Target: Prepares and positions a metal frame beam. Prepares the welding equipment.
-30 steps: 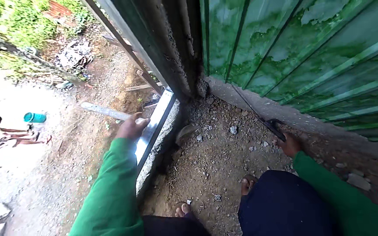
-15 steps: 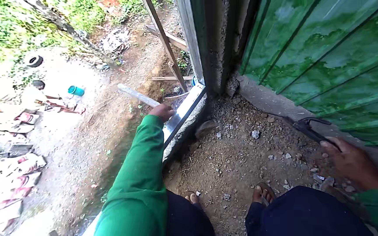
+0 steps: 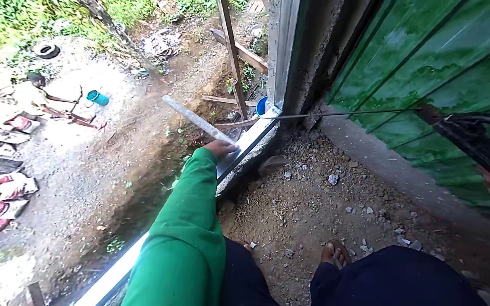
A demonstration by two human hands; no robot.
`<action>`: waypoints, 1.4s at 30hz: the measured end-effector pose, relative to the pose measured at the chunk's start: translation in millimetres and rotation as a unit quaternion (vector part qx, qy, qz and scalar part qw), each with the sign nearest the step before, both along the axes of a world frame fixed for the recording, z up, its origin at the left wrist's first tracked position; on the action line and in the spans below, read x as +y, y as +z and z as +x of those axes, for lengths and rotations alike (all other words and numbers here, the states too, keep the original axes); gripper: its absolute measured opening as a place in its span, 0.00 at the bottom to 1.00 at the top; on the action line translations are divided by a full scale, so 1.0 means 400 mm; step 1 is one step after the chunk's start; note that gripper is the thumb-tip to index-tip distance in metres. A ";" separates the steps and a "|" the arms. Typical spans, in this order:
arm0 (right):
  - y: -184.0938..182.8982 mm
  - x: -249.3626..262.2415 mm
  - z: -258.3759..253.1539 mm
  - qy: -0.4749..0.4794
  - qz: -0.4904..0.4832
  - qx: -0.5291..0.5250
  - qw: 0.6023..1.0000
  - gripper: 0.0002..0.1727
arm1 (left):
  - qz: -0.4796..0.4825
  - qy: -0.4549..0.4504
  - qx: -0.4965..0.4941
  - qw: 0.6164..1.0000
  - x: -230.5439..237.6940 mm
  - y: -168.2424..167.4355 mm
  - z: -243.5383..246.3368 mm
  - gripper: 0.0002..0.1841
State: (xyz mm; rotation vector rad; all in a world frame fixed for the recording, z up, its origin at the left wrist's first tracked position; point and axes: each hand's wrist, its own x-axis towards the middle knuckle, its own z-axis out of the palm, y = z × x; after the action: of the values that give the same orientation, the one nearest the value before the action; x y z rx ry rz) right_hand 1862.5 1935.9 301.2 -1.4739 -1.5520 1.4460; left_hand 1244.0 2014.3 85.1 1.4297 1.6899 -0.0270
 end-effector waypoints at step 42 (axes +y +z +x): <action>-0.097 0.090 -0.422 0.061 0.249 -0.026 0.966 0.30 | 0.123 0.064 0.111 0.984 0.380 -0.045 0.422 0.35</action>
State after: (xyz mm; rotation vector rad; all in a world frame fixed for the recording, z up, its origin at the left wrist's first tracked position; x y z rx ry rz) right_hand 1693.6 1971.9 262.3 -1.1373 -1.8942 0.9786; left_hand 1412.6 2166.3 67.2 1.5393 2.0237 0.1003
